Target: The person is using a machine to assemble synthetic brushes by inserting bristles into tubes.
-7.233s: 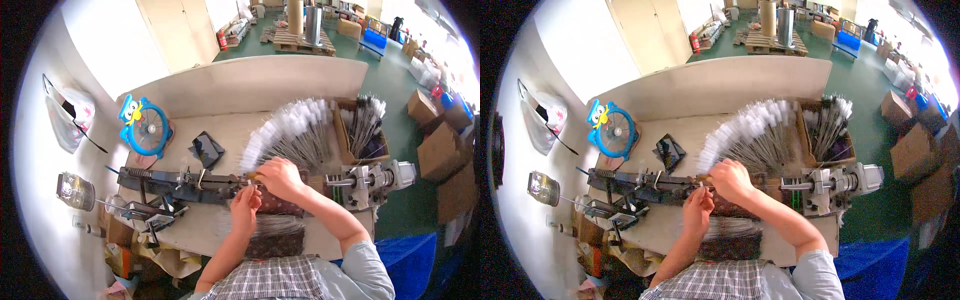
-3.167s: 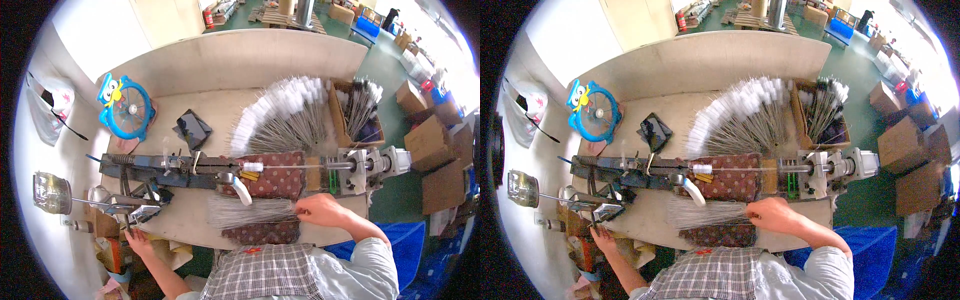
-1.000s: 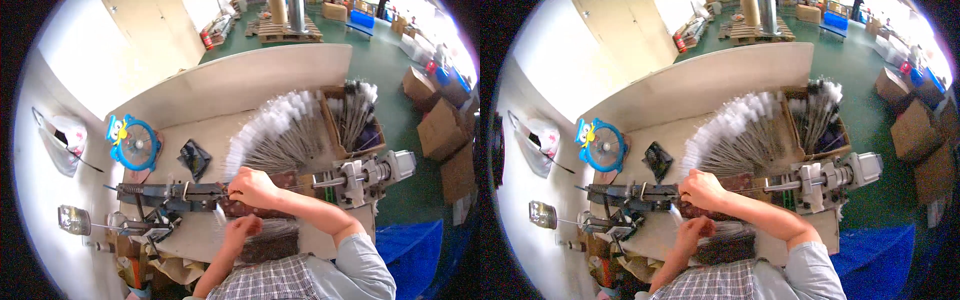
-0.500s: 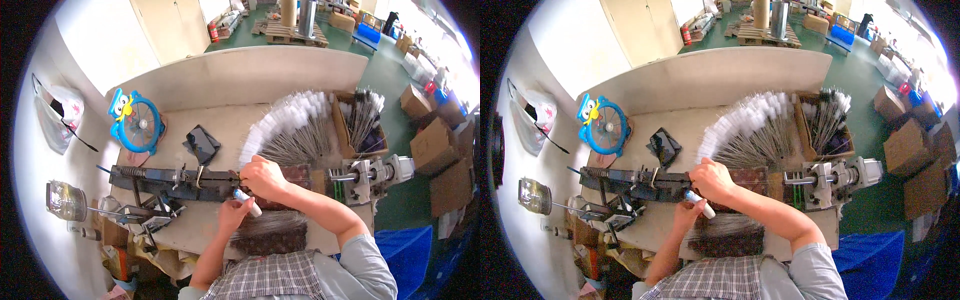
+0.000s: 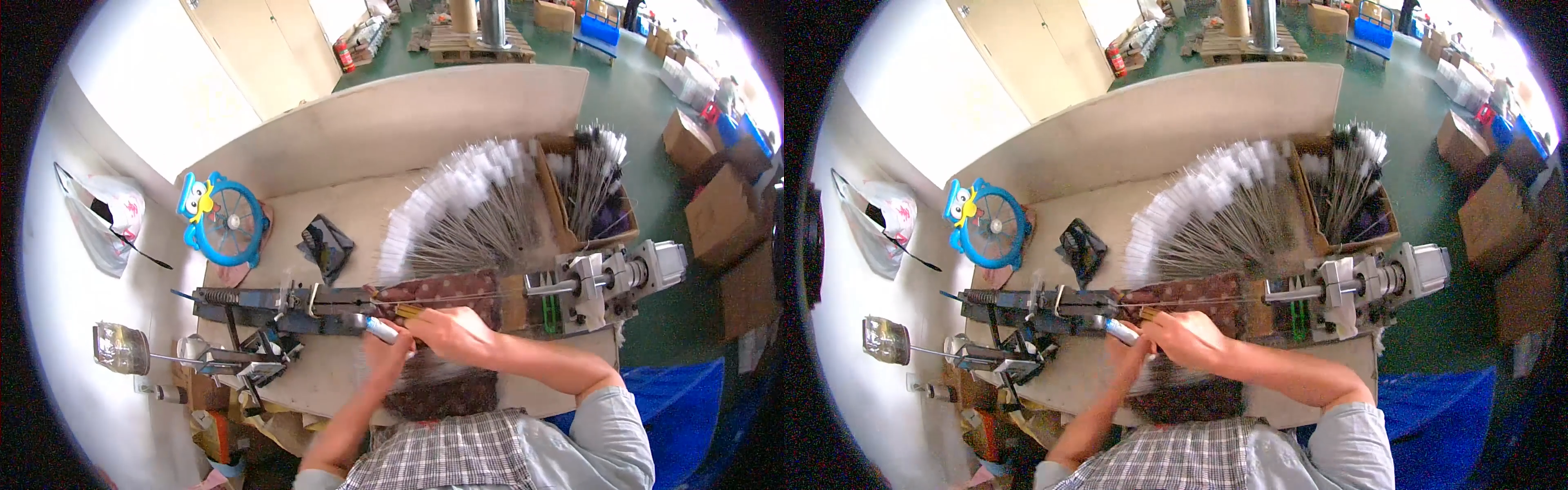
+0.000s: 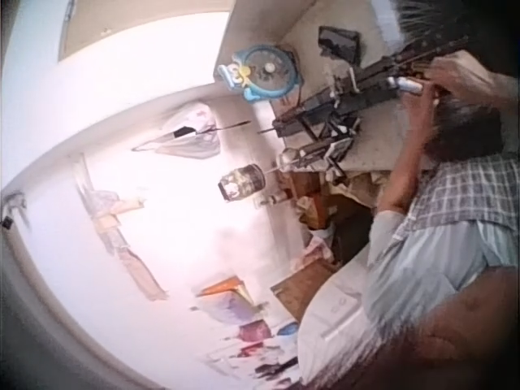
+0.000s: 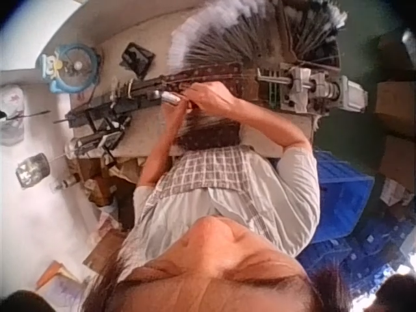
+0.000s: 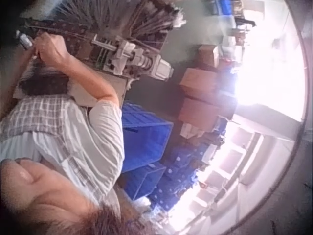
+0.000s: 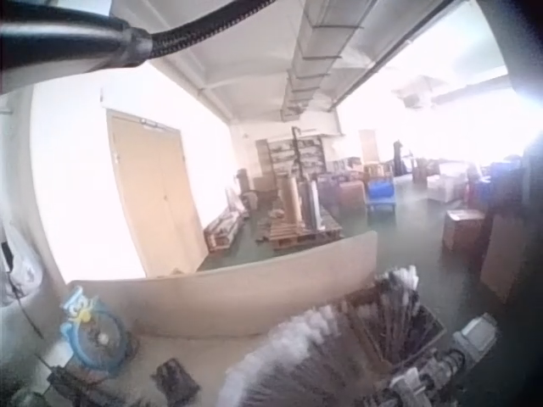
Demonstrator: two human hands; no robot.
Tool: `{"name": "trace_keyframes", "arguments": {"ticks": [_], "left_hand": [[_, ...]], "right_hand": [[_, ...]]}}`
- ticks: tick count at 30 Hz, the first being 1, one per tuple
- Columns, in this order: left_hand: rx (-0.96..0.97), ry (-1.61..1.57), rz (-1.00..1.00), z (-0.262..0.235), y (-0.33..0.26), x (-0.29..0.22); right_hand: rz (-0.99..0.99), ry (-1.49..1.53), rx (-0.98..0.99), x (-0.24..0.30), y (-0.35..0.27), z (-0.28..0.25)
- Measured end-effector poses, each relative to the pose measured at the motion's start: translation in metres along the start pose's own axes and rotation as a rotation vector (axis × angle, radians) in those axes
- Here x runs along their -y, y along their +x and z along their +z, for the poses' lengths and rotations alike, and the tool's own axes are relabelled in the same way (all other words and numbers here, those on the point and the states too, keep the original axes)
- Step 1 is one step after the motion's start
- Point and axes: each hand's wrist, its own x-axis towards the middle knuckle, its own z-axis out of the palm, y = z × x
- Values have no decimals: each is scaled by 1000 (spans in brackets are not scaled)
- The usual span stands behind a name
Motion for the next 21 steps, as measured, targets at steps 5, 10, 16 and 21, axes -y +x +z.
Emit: {"name": "trace_keyframes", "arguments": {"ticks": [5, 10, 16, 21], "left_hand": [[93, 422, -103, -12, 1, -30], [-220, -68, -78, -85, -11, 1], [-610, -663, -315, -173, -32, 18], [-572, -706, -247, -193, -31, 35]], "right_hand": [[112, -220, 9, -27, 13, 42], [43, -110, 56, -23, -1, 20], [31, 0, 88, -18, 2, 18], [99, 54, 114, -11, 5, 17]]}}
